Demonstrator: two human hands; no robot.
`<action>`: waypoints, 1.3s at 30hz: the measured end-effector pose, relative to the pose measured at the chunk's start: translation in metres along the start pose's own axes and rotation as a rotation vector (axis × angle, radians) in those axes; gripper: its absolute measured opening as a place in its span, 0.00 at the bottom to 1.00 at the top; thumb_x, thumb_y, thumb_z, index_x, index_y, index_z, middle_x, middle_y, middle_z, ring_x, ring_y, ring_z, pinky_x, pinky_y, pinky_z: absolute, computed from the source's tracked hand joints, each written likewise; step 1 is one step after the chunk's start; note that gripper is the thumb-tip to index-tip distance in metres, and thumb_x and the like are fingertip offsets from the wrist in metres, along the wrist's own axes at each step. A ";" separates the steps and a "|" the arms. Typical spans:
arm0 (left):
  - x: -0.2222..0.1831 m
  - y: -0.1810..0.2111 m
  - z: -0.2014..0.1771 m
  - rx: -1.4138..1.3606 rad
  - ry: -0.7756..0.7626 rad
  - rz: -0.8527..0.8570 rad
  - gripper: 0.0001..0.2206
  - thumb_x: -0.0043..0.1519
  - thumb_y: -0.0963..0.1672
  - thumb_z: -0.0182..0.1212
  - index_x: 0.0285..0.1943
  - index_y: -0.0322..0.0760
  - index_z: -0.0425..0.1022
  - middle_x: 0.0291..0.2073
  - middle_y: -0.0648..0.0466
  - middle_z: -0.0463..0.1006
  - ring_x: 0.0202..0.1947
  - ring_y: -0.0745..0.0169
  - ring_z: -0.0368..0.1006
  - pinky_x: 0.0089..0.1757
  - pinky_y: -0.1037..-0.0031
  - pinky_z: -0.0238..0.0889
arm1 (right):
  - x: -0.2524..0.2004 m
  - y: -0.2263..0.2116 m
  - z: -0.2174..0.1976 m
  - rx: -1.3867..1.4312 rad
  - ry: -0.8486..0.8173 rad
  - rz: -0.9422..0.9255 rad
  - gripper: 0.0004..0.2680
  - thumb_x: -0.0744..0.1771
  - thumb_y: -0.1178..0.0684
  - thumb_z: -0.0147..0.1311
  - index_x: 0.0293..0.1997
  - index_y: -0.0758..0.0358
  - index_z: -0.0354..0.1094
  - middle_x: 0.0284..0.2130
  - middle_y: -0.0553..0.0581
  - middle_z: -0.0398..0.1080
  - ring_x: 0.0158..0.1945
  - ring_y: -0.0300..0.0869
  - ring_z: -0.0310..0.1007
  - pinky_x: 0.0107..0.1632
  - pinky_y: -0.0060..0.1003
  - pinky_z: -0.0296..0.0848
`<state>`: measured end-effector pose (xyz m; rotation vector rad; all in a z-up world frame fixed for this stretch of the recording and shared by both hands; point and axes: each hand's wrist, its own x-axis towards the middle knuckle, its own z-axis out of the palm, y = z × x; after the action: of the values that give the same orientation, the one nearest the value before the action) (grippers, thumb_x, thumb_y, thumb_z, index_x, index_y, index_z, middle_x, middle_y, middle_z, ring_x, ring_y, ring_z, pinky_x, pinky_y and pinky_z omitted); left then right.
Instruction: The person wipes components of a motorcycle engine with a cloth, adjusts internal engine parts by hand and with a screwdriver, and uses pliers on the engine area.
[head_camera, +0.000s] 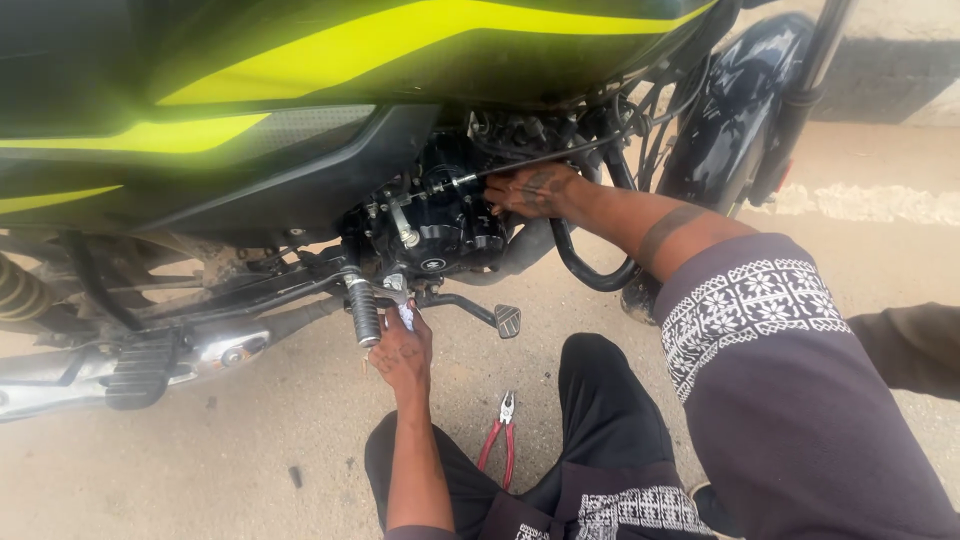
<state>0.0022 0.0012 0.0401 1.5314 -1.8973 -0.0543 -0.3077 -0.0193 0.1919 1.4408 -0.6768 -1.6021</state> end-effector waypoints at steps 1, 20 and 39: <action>-0.001 -0.001 0.001 0.002 0.006 0.004 0.14 0.63 0.50 0.64 0.41 0.35 0.81 0.33 0.43 0.82 0.26 0.42 0.78 0.27 0.57 0.70 | -0.004 0.004 -0.003 0.455 0.039 -0.002 0.22 0.73 0.45 0.27 0.74 0.69 0.46 0.72 0.68 0.50 0.72 0.53 0.54 0.72 0.46 0.51; -0.003 -0.020 0.016 -0.042 -0.147 -0.031 0.16 0.66 0.52 0.60 0.49 0.36 0.81 0.23 0.37 0.79 0.25 0.34 0.78 0.31 0.50 0.70 | 0.014 -0.032 -0.044 1.533 0.128 0.574 0.13 0.69 0.50 0.45 0.59 0.57 0.65 0.45 0.60 0.76 0.48 0.52 0.78 0.49 0.49 0.74; -0.007 -0.013 0.023 -0.031 -0.003 -0.012 0.13 0.66 0.51 0.63 0.44 0.38 0.81 0.34 0.45 0.80 0.32 0.42 0.77 0.33 0.52 0.67 | 0.056 -0.390 -0.310 3.041 -0.965 0.165 0.15 0.68 0.43 0.53 0.41 0.70 0.69 0.26 0.65 0.75 0.27 0.49 0.80 0.28 0.42 0.73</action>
<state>0.0017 -0.0053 0.0131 1.5228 -1.8813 -0.0913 -0.0973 0.1683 -0.2225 -0.4243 1.7595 -0.2834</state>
